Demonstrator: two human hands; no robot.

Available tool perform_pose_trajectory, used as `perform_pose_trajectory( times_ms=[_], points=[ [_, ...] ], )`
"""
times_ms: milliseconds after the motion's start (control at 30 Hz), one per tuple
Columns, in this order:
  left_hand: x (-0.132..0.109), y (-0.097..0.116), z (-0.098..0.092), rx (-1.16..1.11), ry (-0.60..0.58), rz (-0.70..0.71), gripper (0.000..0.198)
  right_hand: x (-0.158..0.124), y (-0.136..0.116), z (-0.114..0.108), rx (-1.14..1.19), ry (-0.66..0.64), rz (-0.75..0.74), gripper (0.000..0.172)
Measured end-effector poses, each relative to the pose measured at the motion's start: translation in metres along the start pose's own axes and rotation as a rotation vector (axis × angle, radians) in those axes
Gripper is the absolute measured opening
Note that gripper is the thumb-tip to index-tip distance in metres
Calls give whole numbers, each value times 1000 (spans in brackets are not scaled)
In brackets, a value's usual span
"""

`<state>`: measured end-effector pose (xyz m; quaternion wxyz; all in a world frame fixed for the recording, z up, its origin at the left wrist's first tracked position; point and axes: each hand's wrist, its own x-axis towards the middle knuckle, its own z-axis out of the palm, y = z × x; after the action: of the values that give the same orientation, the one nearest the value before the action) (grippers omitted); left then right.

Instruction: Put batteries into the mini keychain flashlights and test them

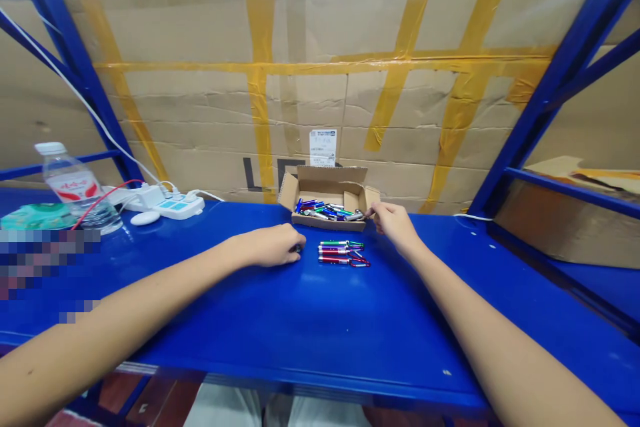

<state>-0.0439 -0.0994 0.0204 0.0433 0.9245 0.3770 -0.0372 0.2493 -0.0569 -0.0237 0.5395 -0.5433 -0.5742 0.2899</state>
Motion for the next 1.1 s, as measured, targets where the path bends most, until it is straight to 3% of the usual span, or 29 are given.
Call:
perform_pose_trajectory(
  times_ms=[100,167,300,367,433,533,700,967,1100],
  points=[
    [10,3,-14,51,37,4,25,-1,-3,0,34,-8,22,30],
    [27,5,-31,68,122,30,23,-1,-3,-1,26,5,34,30],
    [92,11,-58,104,389,180,26,1,-2,-5,-39,55,8,36],
    [132,13,-59,111,379,226,29,1,-2,-7,-50,60,-4,37],
    [167,13,-52,68,289,232,31,2,-1,-7,-47,52,-7,35],
    [199,8,-37,-21,156,284,32,2,-2,-8,-39,46,-23,33],
    [214,0,-22,-105,194,278,26,2,-4,-6,-51,36,-39,34],
    [205,7,-20,-66,263,346,21,-1,2,4,-159,24,-60,40],
    [204,14,-20,-34,249,272,22,-1,6,5,-184,32,-35,38]
  ],
)
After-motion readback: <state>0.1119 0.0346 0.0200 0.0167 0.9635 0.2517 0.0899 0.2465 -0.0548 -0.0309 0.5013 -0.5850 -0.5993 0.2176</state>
